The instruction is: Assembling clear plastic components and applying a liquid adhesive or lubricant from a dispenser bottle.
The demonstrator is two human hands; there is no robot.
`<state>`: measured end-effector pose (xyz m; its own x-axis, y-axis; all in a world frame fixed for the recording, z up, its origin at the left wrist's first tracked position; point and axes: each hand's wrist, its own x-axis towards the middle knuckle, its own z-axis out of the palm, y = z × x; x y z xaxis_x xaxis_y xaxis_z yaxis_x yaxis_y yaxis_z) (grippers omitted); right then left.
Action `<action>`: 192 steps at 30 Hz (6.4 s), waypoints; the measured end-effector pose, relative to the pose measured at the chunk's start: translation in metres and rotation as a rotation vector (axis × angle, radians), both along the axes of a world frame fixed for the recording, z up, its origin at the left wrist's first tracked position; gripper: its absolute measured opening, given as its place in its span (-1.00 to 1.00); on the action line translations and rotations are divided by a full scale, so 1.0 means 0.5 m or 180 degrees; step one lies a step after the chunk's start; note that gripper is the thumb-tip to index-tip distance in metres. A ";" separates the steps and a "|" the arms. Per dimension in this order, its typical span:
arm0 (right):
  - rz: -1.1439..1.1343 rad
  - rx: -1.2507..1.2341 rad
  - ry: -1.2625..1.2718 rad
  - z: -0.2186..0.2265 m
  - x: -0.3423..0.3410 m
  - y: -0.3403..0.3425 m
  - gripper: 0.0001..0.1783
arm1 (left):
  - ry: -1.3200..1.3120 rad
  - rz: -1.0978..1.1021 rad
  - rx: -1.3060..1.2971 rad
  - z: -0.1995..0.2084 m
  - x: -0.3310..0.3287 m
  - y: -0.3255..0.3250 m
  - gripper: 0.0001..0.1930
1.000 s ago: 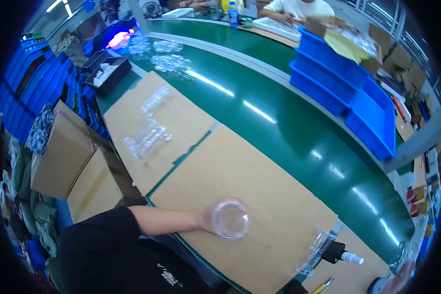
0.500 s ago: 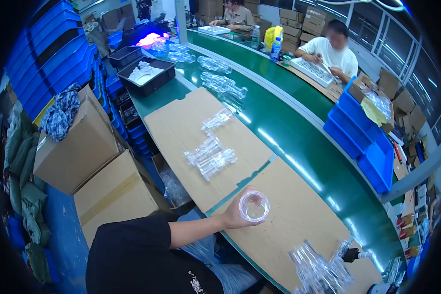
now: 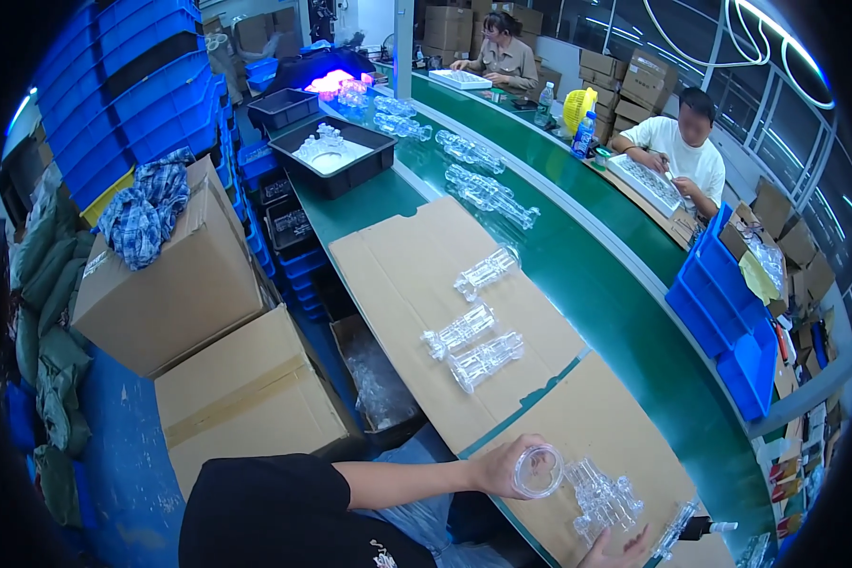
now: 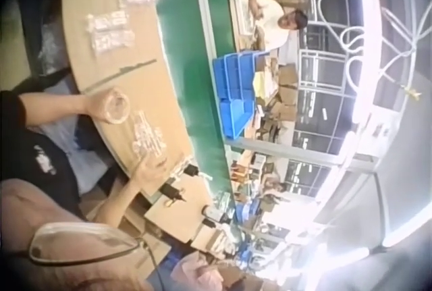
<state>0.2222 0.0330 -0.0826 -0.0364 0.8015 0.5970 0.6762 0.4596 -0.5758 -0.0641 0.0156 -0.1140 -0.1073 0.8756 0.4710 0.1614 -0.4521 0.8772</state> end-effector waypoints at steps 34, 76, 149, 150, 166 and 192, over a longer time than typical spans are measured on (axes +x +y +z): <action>0.3315 -0.1058 0.6149 0.145 -0.290 0.023 -0.04 | -0.0523 -0.2214 -0.1153 0.100 0.019 -0.181 -0.38; 0.4464 -0.1905 0.4298 0.223 -0.462 0.157 -0.30 | 0.0112 -0.1566 -0.0255 0.044 0.067 -0.196 -0.39; 0.1761 0.0473 0.4659 0.162 -0.050 -0.249 -0.25 | 0.1644 -0.1215 0.0258 0.112 0.091 -0.188 -0.50; 0.1831 0.0488 0.4670 0.161 -0.049 -0.247 -0.25 | 0.1636 -0.1215 0.0270 0.113 0.091 -0.189 -0.50; 0.1399 -0.0906 0.3722 0.183 -0.096 -0.153 -0.26 | -0.0462 -0.2602 -0.0985 0.070 0.080 -0.190 -0.44; 0.1089 -0.1132 0.2847 0.172 -0.278 -0.019 -0.21 | -0.2468 -0.2747 -0.2306 0.079 0.006 -0.201 -0.70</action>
<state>0.0833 0.0235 0.0032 0.0458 0.9679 0.2472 -0.2038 0.2513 -0.9462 -0.0610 -0.0850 -0.0744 0.5695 0.8206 -0.0476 -0.5720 0.4372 0.6940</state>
